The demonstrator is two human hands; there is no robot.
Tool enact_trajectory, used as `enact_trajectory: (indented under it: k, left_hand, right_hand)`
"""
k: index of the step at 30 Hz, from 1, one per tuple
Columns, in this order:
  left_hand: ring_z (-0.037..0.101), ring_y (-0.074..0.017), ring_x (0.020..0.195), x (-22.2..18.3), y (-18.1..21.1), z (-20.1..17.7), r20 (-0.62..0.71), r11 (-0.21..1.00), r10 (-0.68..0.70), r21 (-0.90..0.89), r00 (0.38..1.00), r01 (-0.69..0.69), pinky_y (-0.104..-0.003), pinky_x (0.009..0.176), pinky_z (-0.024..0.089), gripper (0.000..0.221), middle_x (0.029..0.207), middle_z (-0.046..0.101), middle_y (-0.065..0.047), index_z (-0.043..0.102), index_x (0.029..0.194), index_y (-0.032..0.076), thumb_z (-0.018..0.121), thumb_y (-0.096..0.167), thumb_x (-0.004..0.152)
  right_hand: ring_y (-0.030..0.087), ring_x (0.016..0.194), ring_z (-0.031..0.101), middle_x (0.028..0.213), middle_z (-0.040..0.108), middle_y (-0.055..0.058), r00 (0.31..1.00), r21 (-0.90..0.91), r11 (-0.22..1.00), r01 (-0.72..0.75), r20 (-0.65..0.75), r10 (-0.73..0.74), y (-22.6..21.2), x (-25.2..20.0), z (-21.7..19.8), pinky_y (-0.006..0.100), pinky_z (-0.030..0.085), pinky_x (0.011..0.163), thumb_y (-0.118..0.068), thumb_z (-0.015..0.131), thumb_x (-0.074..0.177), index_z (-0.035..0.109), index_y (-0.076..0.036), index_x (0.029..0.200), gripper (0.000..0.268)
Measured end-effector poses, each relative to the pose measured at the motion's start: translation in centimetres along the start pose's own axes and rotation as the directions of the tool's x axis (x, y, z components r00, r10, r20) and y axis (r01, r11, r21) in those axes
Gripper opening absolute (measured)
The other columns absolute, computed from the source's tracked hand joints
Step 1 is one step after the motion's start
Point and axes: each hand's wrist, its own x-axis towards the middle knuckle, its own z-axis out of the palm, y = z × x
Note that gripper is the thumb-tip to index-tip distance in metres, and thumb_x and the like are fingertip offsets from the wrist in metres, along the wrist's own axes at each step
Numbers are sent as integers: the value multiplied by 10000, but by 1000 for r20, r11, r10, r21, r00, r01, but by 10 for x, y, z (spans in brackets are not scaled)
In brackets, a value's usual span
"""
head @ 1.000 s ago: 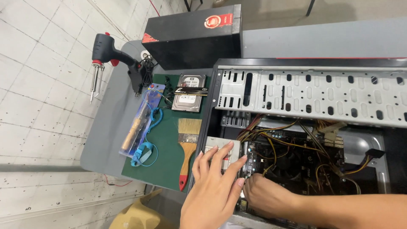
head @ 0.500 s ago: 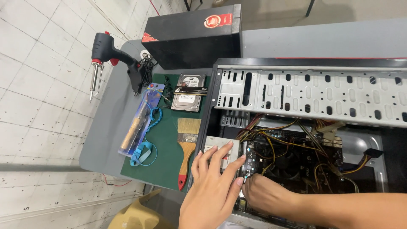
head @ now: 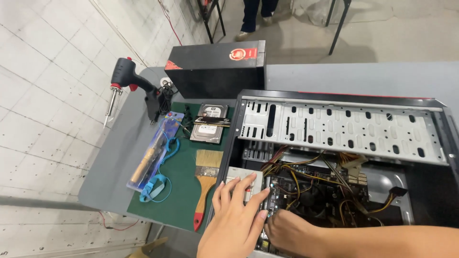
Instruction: Cleaning the interior of a computer case and the CPU fan using a brush.
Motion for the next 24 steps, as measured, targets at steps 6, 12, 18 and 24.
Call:
enact_trajectory:
  k: [6, 12, 18, 24]
  left_hand:
    - [281, -466, 1354, -2, -1, 2, 6, 1000, -5, -4, 1000, 5, -696, 1049, 176, 446, 1560, 312, -181, 568, 1372, 127, 308, 322, 1066]
    - [258, -452, 1370, -1, 1, 4, 33, 999, -42, -1, 999, 42, -702, 1057, 165, 459, 1575, 290, -150, 566, 1385, 152, 309, 349, 1060]
    - [274, -459, 1358, -5, 2, 0, 6, 1000, -25, -12, 1000, 25, -691, 1049, 181, 428, 1556, 322, -171, 574, 1366, 126, 335, 316, 1066]
    - [259, -452, 1376, 0, -1, 2, 29, 999, -36, -31, 999, 36, -697, 1047, 176, 455, 1573, 309, -162, 575, 1385, 136, 329, 352, 1070]
  right_hand:
    - [240, 489, 590, 677, 672, 112, 984, 143, 988, -58, -156, 81, -10, 9, 27, 363, 376, 413, -81, 566, 960, 688, -27, 814, 197]
    - [287, 487, 588, 685, 651, 159, 976, 223, 972, -70, -184, 112, -17, 13, 48, 396, 393, 406, -66, 586, 926, 705, 4, 804, 184]
    - [290, 490, 588, 679, 668, 168, 976, 240, 969, -52, -191, 100, -19, 18, 51, 405, 398, 416, -108, 586, 918, 679, -7, 806, 178]
    - [283, 481, 586, 668, 672, 165, 991, 186, 981, -54, -111, 75, -16, 13, 49, 397, 381, 415, -115, 548, 965, 704, -2, 819, 243]
